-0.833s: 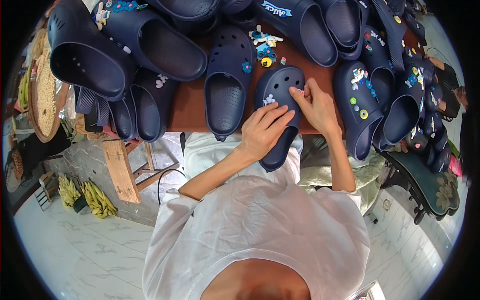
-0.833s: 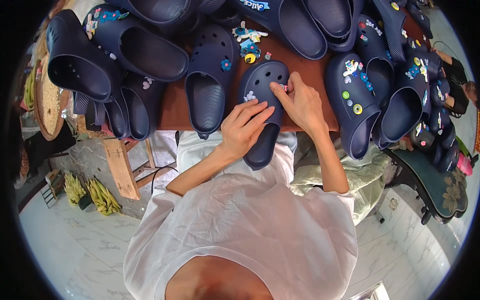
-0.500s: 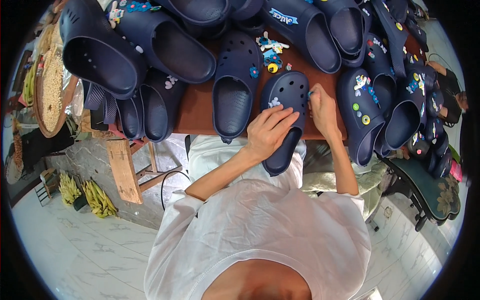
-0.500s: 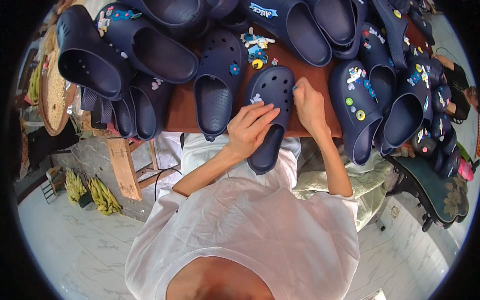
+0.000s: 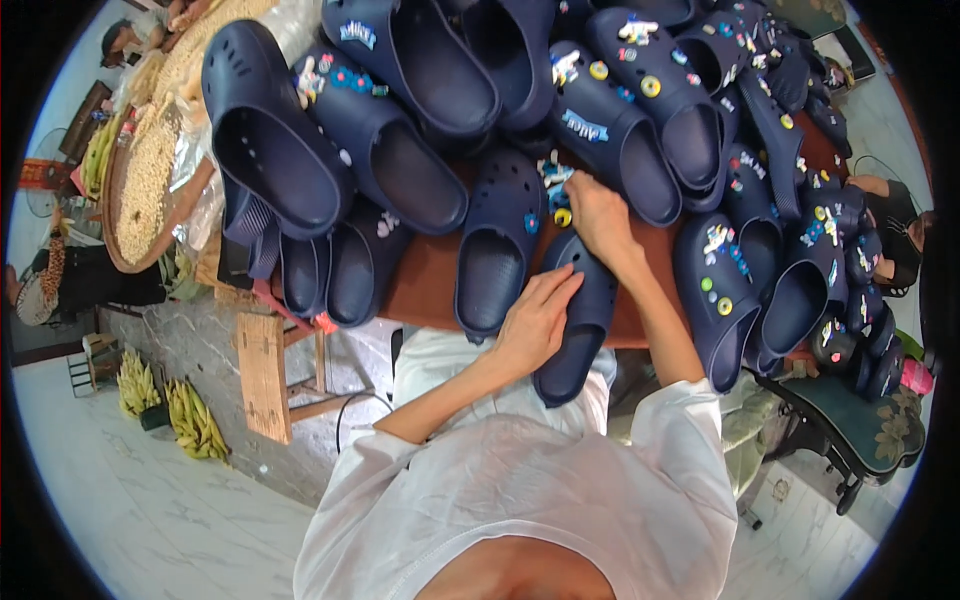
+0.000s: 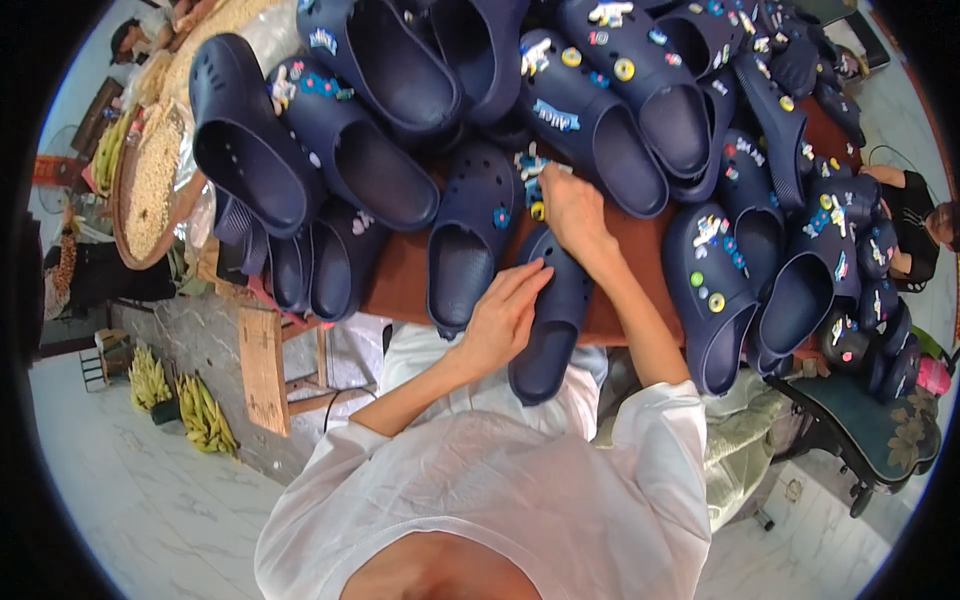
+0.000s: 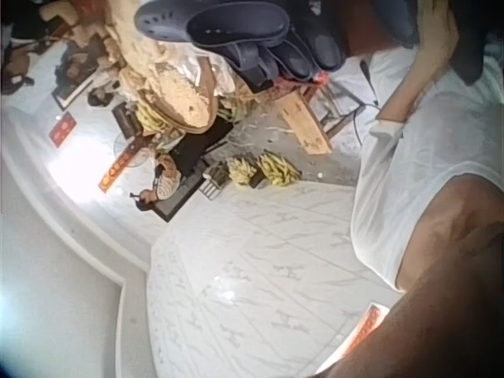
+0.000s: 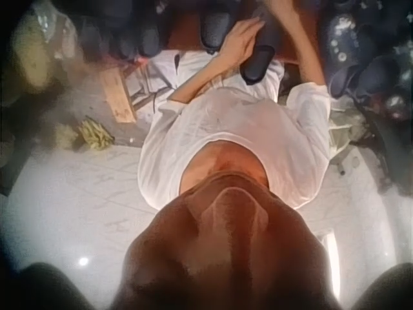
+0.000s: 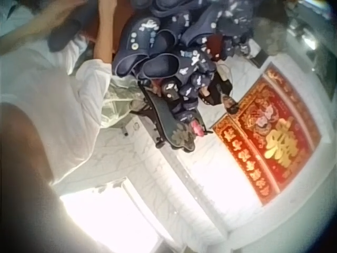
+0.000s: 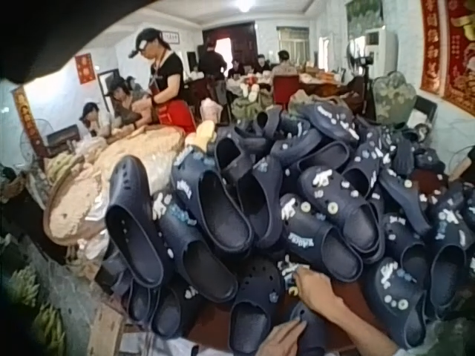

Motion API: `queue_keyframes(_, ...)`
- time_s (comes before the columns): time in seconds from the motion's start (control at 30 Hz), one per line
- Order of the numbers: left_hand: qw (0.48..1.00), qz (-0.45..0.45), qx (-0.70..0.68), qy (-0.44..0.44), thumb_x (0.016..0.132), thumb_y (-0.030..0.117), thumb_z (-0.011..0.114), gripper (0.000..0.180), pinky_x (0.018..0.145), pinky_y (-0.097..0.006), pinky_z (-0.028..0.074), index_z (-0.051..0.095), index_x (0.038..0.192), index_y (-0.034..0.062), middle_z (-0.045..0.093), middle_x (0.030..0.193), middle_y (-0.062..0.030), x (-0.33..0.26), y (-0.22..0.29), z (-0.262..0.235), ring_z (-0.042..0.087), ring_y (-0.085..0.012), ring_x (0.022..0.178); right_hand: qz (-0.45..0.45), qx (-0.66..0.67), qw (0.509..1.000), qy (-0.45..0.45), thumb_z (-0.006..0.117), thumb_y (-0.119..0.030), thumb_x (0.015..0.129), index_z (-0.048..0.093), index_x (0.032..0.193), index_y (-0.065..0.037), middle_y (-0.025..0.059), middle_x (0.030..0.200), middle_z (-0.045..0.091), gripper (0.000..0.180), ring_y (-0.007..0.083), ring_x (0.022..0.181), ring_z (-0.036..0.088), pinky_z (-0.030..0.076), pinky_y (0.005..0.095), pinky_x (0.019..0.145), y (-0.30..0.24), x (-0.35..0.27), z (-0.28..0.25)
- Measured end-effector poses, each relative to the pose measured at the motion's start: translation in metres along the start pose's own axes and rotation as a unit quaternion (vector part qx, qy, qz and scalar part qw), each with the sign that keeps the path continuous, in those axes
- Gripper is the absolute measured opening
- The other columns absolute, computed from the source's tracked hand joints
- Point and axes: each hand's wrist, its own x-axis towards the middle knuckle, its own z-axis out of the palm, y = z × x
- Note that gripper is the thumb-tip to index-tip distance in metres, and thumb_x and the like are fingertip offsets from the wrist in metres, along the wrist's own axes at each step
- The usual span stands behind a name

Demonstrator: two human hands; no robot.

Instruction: The recorder attaches decorative charms into the holes of navy blue clogs on a workshop table.

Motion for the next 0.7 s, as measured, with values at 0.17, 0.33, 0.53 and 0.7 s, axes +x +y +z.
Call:
queue_keyframes(0.17,0.991,0.034,0.117,-0.060,0.080,-0.009,0.058,0.051,0.099,-0.044,0.049,0.059,0.130,-0.0008,0.057,0.134,-0.0167,0.007,-0.003,-0.001,0.053,-0.0363,0.121,-0.058,0.132,0.987,0.064,0.053,-0.004,0.097,0.057,0.118,0.002,0.0231,0.107,0.061,0.023,0.0437,0.098,0.061,0.050,0.0453,0.083,-0.014,-0.032,-0.028)
queue_keyframes(0.33,0.993,-0.016,0.097,-0.065,0.079,-0.008,0.061,0.048,0.097,-0.043,0.050,0.059,0.127,-0.0019,0.058,0.132,-0.0168,0.009,-0.010,-0.001,0.056,-0.0354,0.114,-0.048,0.131,0.990,-0.029,0.062,-0.013,0.093,0.058,0.120,-0.001,0.0192,0.119,0.058,0.030,0.0406,0.120,0.053,0.043,0.0479,0.098,-0.022,-0.095,-0.063)
queue_keyframes(0.53,0.995,0.054,0.047,-0.064,0.078,-0.008,0.062,0.038,0.089,-0.043,0.051,0.060,0.115,-0.0020,0.059,0.119,-0.0159,0.015,-0.019,0.001,0.056,-0.0353,0.104,-0.061,0.118,0.985,-0.111,0.072,-0.038,0.087,0.050,0.141,-0.004,0.0207,0.152,0.036,0.067,0.0439,0.147,0.021,0.021,0.0574,0.118,-0.024,-0.138,-0.066)
queue_keyframes(0.7,0.993,0.062,0.020,-0.102,0.077,-0.008,0.062,0.027,0.084,-0.045,0.047,0.057,0.102,-0.0010,0.054,0.106,-0.0167,0.028,-0.023,-0.004,0.053,-0.0362,0.096,-0.053,0.114,0.989,-0.082,0.073,-0.042,0.086,0.048,0.142,-0.005,0.0192,0.153,0.035,0.073,0.0432,0.148,0.020,0.019,0.0602,0.117,-0.024,-0.143,-0.054)
